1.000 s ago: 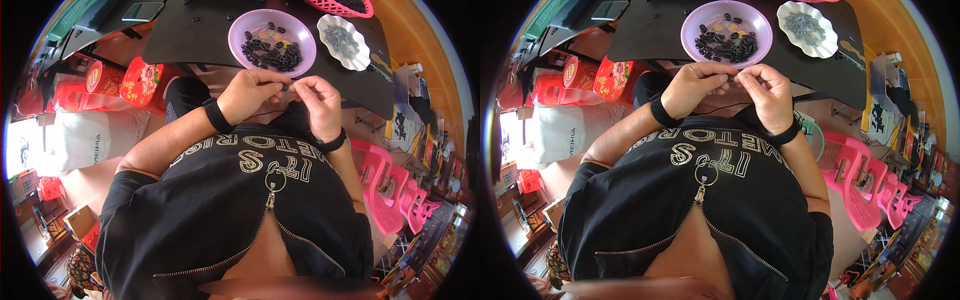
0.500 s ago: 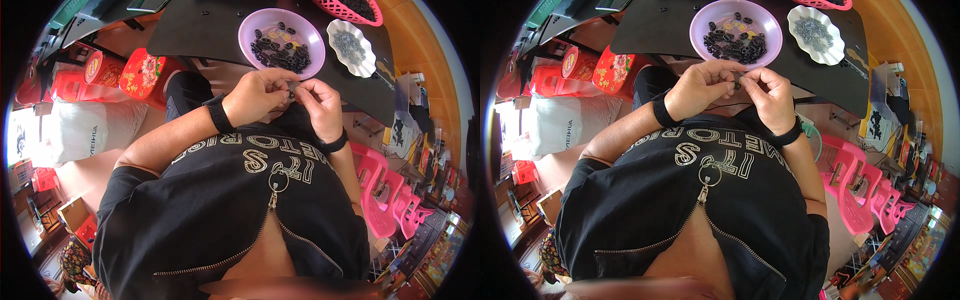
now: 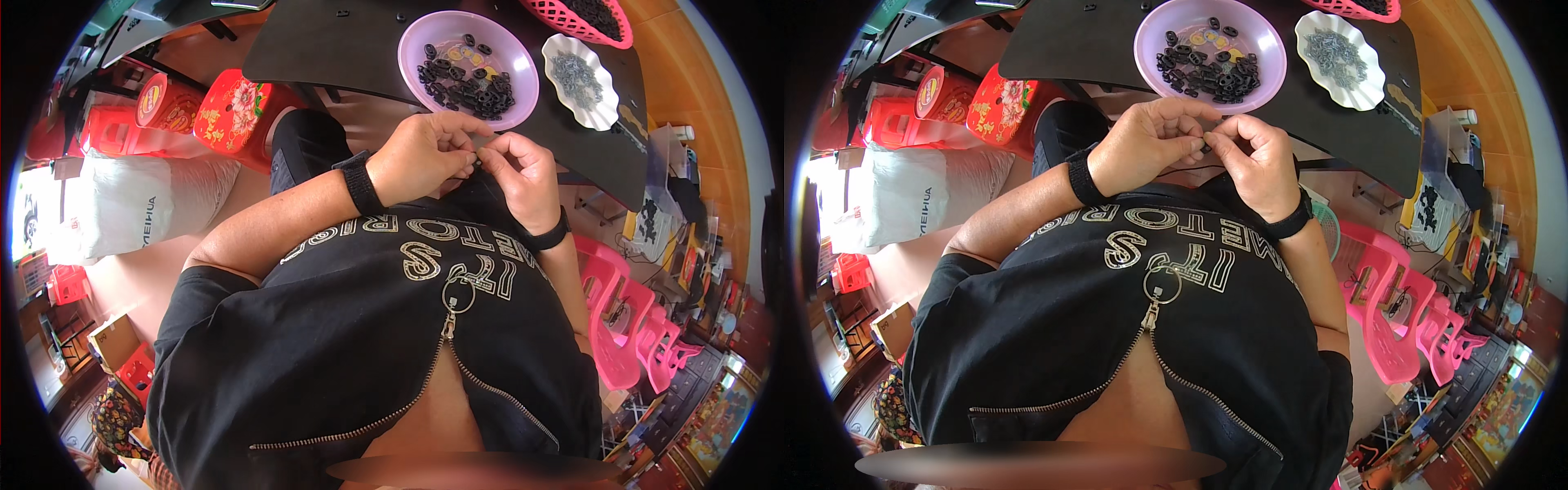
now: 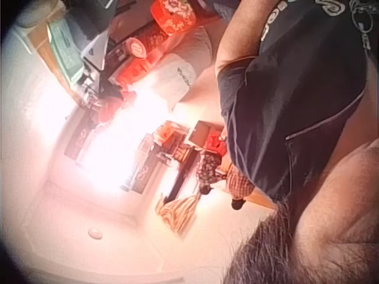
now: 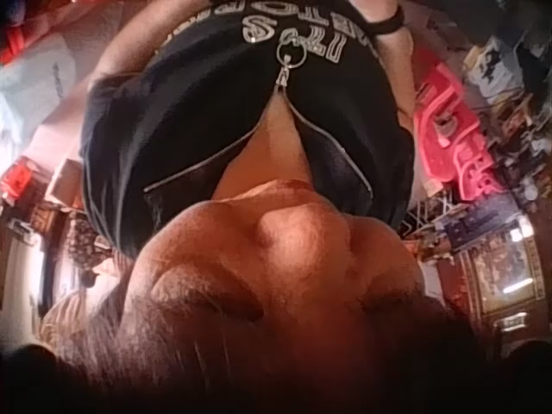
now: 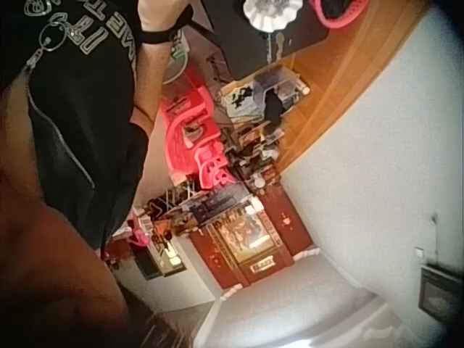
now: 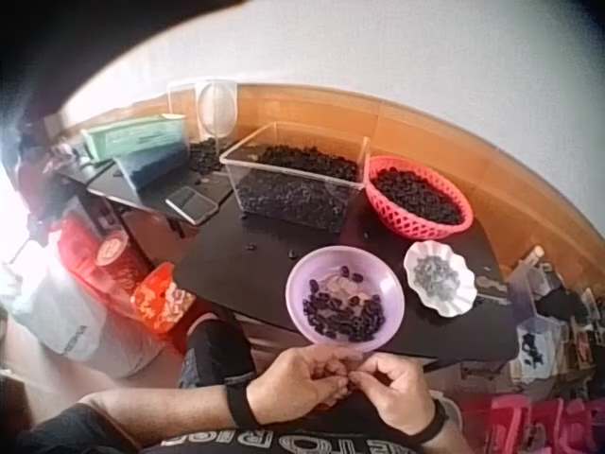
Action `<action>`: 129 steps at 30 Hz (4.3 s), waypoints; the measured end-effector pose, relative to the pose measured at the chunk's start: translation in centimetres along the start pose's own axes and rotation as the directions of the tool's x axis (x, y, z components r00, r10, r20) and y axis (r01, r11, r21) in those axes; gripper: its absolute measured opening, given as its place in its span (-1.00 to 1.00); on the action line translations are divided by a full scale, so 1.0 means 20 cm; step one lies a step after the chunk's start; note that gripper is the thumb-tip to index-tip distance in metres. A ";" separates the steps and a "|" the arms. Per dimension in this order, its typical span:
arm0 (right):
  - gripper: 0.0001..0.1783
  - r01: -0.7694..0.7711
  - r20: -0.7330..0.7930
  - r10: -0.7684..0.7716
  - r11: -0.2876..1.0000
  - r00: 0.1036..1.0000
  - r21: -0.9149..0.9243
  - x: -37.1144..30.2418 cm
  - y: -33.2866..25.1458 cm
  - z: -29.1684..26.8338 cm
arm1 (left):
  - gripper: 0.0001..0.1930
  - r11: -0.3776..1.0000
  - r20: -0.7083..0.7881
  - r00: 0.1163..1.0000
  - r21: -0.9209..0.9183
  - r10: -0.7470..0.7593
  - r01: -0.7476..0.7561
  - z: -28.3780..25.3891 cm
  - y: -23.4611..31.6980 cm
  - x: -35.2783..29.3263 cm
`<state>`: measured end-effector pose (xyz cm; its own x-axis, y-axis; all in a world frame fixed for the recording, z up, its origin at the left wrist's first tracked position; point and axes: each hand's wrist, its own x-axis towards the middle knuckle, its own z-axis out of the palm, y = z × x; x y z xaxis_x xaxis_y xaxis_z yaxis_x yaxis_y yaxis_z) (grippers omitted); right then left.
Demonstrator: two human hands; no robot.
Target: The person assembles plastic clips by picking components from a plate and joining them together by hand.
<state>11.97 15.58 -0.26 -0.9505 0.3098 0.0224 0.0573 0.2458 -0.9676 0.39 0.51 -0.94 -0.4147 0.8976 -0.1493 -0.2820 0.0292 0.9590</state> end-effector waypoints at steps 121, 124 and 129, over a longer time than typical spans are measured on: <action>-0.81 -0.014 -0.102 0.036 0.978 0.994 0.207 0.06 0.04 0.02 | -0.67 0.997 -0.190 0.979 0.050 0.072 -0.064 0.02 -0.01 0.05; -0.80 -0.002 -0.097 0.020 0.984 0.995 0.180 0.06 0.04 0.03 | -0.67 0.997 -0.190 0.979 0.037 0.075 -0.069 0.02 -0.01 0.05; -0.80 0.011 -0.109 0.004 0.990 0.994 0.141 0.05 0.06 0.02 | -0.68 0.997 -0.185 0.980 0.050 0.073 -0.065 0.02 -0.01 0.06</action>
<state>10.89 15.86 -1.41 -0.9115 0.4088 0.0457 0.0027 0.1170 -0.9931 0.30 1.64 -1.31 -0.5868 0.8007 -0.1208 -0.2107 -0.0069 0.9775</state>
